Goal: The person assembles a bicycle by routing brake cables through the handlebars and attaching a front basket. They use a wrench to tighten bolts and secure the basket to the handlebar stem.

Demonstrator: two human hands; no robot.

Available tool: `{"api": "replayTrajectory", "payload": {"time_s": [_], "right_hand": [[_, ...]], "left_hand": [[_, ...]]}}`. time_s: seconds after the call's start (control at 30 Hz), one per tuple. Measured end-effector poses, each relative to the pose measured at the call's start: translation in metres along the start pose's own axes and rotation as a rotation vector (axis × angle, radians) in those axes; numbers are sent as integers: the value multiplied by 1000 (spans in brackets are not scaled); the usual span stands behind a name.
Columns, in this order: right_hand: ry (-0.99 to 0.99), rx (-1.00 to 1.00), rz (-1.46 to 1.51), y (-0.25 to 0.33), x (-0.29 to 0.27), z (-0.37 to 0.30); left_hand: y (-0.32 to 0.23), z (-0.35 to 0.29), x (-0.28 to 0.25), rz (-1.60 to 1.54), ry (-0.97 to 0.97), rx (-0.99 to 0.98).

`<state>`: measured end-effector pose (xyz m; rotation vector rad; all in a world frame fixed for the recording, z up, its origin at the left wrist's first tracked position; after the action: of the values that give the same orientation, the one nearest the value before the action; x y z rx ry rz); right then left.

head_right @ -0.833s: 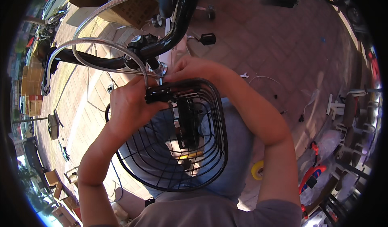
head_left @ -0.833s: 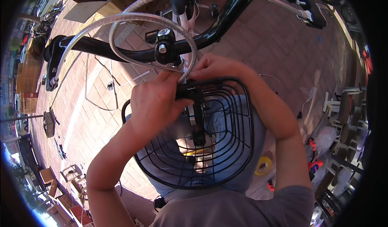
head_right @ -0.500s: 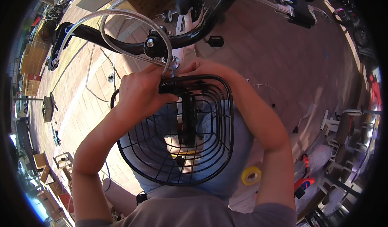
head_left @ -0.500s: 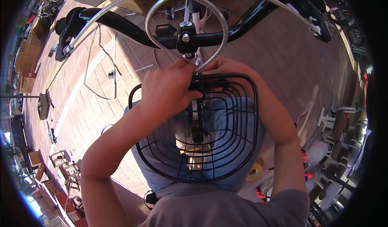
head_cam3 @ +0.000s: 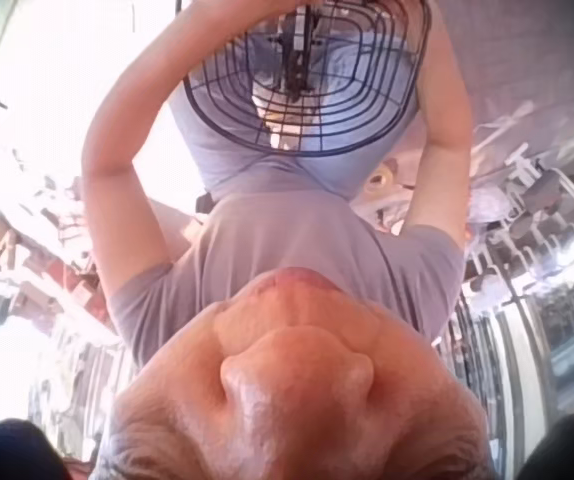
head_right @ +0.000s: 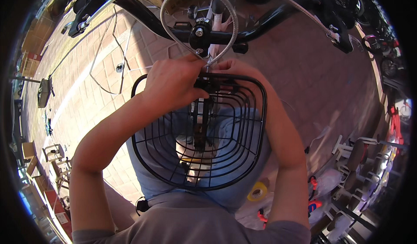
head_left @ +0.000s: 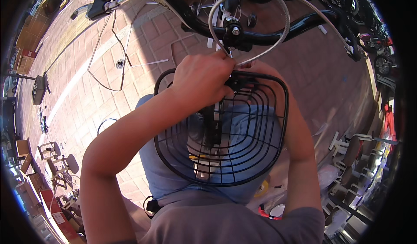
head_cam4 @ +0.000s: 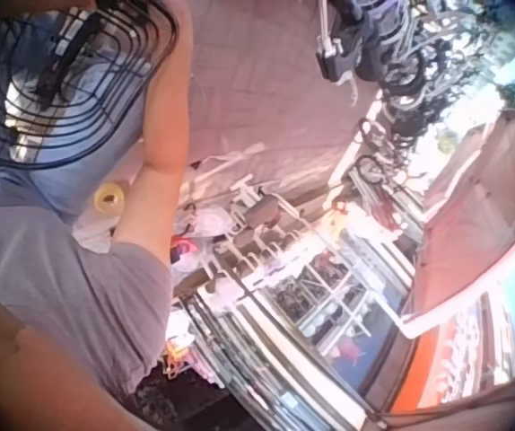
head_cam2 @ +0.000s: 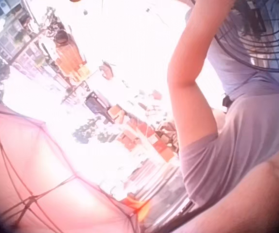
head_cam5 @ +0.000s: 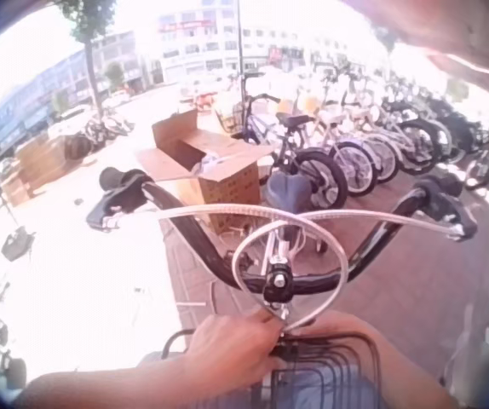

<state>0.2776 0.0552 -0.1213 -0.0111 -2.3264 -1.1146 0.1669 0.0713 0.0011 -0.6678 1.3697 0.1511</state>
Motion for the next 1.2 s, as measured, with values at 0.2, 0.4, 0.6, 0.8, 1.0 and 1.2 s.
{"api": "replayTrajectory", "payload": {"time_s": [0.2,0.4,0.6,0.8,1.0,1.2], "right_hand": [[-224,57,-15,3,3,-9],[-149,-14,-59,-1,-2,5],[-203,28,-43,-14,-3,5],[-98,-10,104,-12,-3,-5],[-5,-48,68,-19,-14,9],[-120,26,9,-14,-6,-2]], "left_hand": [[1,3,-1,-9,11,-13],[1,5,2,-23,80,-70],[4,5,5,-29,98,-74],[2,8,1,-22,132,-113],[6,13,8,-37,147,-30],[9,13,13,-53,241,-143]]}}
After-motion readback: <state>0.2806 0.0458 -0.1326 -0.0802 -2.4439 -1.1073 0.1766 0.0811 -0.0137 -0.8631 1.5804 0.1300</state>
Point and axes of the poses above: each hand's wrist, its own z-axis towards the middle knuckle, its own x-axis out of the palm, y = z × x, the point moved 8 cm from there along z, towards the middle knuckle, and after that the axes turned 5 degrees about x, right-handed, at the moved point
